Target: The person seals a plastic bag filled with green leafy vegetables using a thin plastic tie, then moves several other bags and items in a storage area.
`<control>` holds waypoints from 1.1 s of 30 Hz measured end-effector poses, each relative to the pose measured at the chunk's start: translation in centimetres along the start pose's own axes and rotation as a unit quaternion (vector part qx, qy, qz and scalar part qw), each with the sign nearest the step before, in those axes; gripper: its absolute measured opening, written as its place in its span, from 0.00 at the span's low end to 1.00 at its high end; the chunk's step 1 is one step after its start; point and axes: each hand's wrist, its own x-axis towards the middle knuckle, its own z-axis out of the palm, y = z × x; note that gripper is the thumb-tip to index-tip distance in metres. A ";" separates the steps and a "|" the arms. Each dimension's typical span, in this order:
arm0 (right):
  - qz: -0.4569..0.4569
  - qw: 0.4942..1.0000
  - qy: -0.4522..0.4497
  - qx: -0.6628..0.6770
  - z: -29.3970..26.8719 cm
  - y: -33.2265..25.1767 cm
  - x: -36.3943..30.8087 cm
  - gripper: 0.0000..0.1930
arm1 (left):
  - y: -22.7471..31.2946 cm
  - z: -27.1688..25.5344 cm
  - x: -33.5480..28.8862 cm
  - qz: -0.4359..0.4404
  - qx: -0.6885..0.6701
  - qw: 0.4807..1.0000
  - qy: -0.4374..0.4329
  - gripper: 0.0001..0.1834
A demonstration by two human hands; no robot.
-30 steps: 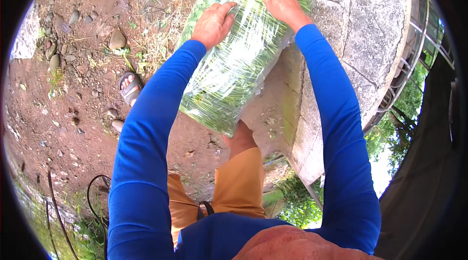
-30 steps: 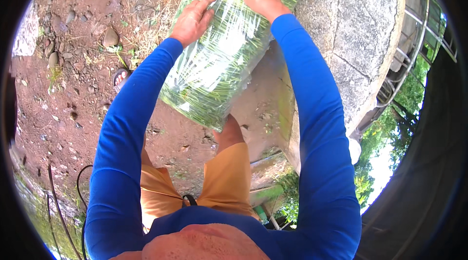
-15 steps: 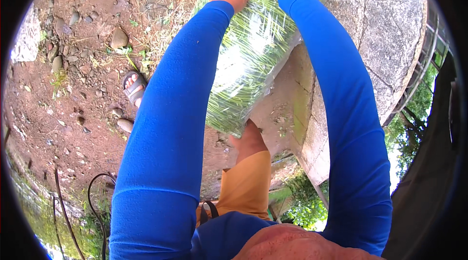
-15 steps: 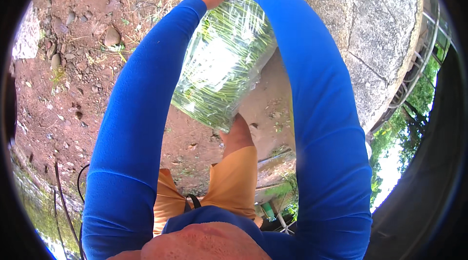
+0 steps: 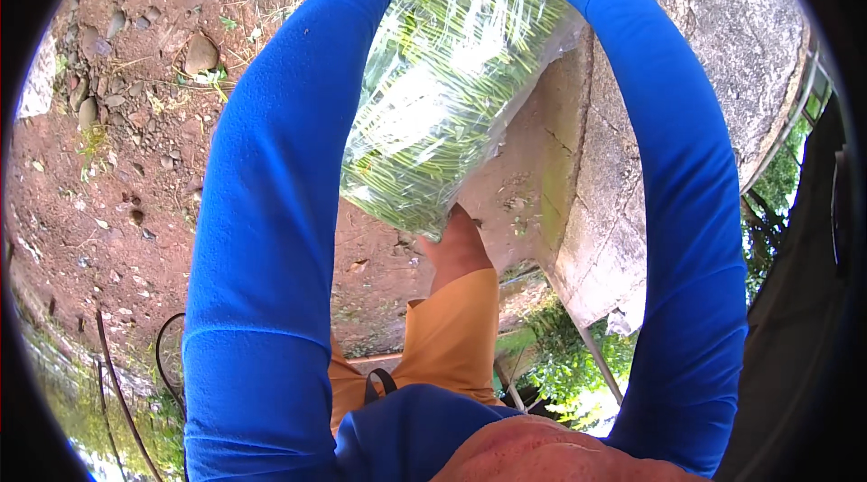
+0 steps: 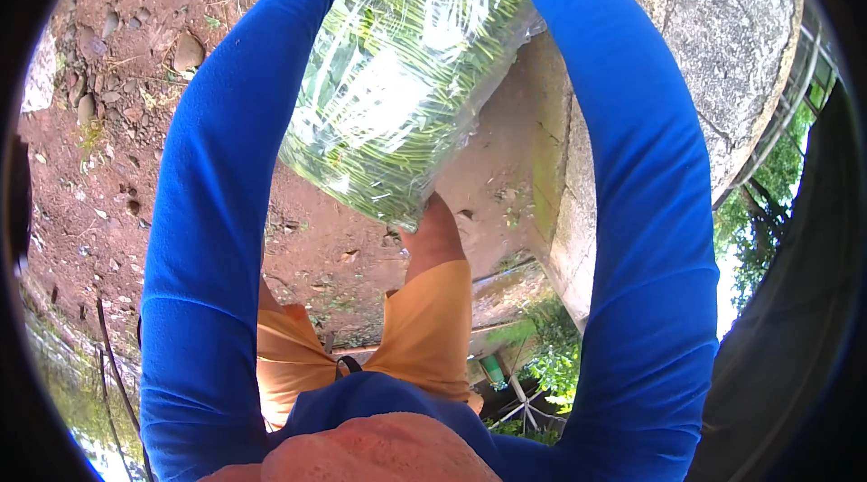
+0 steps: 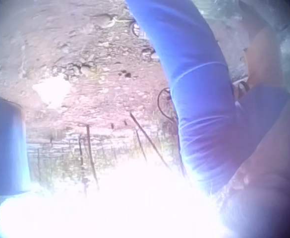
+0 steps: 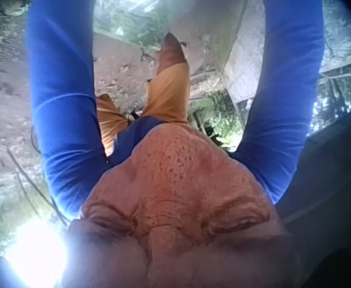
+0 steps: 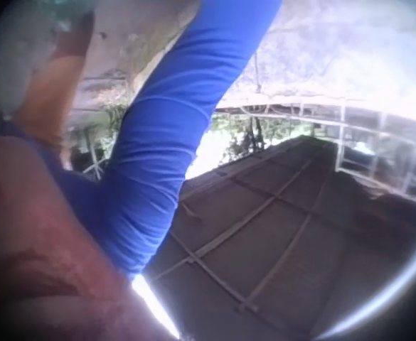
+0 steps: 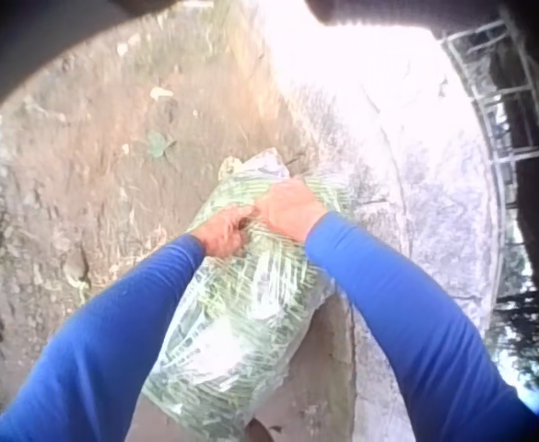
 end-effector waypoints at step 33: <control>0.001 0.973 0.175 0.152 2.7 1.1 -5.4 0.10 | 0.5 -1.1 -1.0 -0.031 0.208 0.977 0.043 0.21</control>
